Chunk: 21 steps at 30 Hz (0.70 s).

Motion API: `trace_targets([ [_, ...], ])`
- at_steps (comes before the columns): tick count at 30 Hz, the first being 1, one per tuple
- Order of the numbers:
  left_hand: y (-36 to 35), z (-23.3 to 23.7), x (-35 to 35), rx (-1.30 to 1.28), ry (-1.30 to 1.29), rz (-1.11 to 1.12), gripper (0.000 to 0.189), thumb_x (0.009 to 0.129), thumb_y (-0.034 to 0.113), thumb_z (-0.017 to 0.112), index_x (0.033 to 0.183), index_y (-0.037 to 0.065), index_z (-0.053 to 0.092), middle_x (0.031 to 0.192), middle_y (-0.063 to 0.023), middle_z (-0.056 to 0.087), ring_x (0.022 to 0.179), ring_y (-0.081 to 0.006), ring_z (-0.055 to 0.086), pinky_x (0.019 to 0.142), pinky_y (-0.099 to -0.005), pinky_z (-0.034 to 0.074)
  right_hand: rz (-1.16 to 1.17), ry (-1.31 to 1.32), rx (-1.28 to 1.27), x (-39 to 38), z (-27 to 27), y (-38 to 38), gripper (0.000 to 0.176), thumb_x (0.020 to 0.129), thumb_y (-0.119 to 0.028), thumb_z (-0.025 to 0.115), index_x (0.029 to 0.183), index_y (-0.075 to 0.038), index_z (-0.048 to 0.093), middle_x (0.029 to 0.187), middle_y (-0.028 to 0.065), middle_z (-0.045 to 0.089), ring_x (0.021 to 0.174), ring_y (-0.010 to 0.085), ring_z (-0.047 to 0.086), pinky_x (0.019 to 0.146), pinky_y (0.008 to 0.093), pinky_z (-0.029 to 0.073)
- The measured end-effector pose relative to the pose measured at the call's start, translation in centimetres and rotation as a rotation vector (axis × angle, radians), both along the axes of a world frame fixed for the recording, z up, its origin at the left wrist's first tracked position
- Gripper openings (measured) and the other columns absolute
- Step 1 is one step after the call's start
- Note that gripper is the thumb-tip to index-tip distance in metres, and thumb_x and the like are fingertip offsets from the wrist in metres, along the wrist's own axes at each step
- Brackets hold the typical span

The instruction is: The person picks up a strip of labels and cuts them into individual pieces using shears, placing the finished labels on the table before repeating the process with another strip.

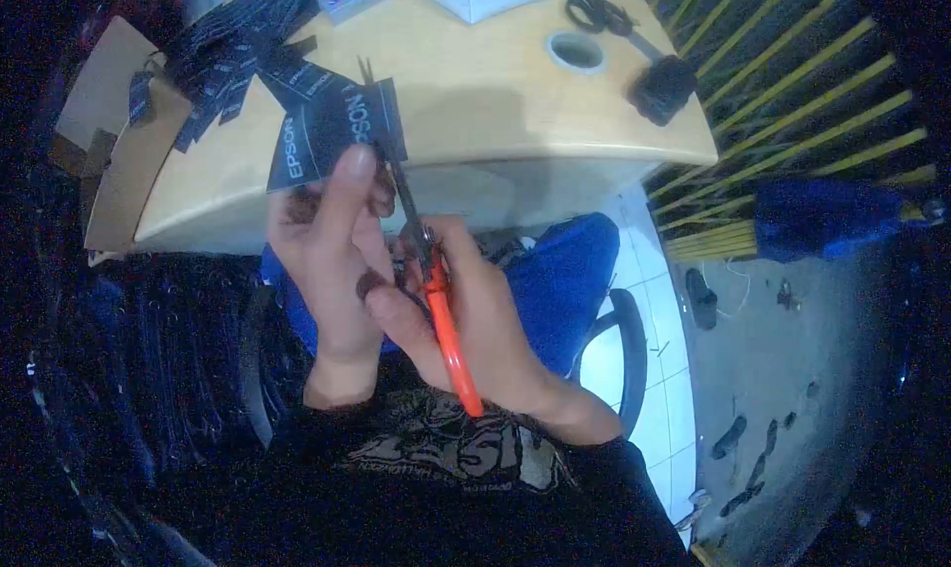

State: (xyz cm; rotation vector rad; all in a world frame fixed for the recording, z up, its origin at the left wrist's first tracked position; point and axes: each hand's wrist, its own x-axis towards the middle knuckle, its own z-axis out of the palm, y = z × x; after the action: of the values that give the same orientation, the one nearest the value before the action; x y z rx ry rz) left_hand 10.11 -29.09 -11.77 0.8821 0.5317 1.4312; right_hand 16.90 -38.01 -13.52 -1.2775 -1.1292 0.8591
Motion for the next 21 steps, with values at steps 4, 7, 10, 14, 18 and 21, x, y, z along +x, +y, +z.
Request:
trace_targets([
  [4,-0.3,0.5,-0.2,-0.016,0.005,-0.016,0.019,0.078,0.000,0.070,0.094,0.000,0.060,0.080,-0.0048,0.064,0.064,-0.0082,0.059,0.060,-0.0213,0.047,-0.008,0.004,0.084,-0.1,0.0,0.3,0.046,0.082,-0.028,0.067,0.110,0.001,0.044,0.076,0.0095,0.056,0.065,0.0150,0.055,0.061,0.0291,0.046],
  [7,-0.3,0.5,-0.3,0.030,0.012,0.003,0.021,0.079,-0.001,0.068,0.098,-0.001,0.059,0.080,-0.0046,0.064,0.066,-0.0081,0.060,0.061,-0.0207,0.048,0.004,-0.046,0.065,0.1,0.7,0.3,0.047,0.082,-0.029,0.066,0.110,0.001,0.044,0.077,0.0110,0.058,0.066,0.0163,0.057,0.062,0.0298,0.047],
  [10,-0.5,0.8,-0.2,0.042,0.022,0.007,0.020,0.080,-0.001,0.067,0.098,-0.001,0.059,0.080,-0.0045,0.064,0.066,-0.0081,0.060,0.060,-0.0203,0.048,-0.016,-0.048,0.051,-0.1,0.9,0.4,0.048,0.082,-0.031,0.066,0.111,0.001,0.044,0.076,0.0119,0.058,0.066,0.0171,0.058,0.062,0.0302,0.047],
  [14,-0.5,0.8,-0.3,0.043,0.006,0.004,0.020,0.080,-0.001,0.067,0.098,0.000,0.059,0.080,-0.0044,0.064,0.065,-0.0078,0.060,0.059,-0.0202,0.048,-0.038,-0.044,0.072,-0.2,0.7,0.6,0.050,0.083,-0.035,0.065,0.109,0.001,0.044,0.074,0.0123,0.058,0.065,0.0169,0.058,0.060,0.0303,0.047],
  [18,-0.4,0.5,-0.3,0.051,0.044,0.018,0.019,0.080,0.000,0.068,0.096,0.000,0.059,0.079,-0.0042,0.064,0.065,-0.0072,0.060,0.058,-0.0198,0.048,-0.045,-0.051,-0.004,-0.3,1.1,0.3,0.051,0.083,-0.038,0.065,0.109,0.001,0.044,0.075,0.0132,0.058,0.064,0.0172,0.058,0.060,0.0303,0.047],
  [21,-0.5,0.6,-0.6,0.051,0.054,0.024,0.018,0.079,0.002,0.069,0.094,0.000,0.059,0.076,-0.0040,0.064,0.063,-0.0070,0.060,0.057,-0.0193,0.047,-0.077,-0.123,0.102,-0.5,0.9,0.5,0.052,0.083,-0.038,0.064,0.110,0.001,0.043,0.075,0.0122,0.059,0.064,0.0168,0.058,0.059,0.0302,0.047],
])
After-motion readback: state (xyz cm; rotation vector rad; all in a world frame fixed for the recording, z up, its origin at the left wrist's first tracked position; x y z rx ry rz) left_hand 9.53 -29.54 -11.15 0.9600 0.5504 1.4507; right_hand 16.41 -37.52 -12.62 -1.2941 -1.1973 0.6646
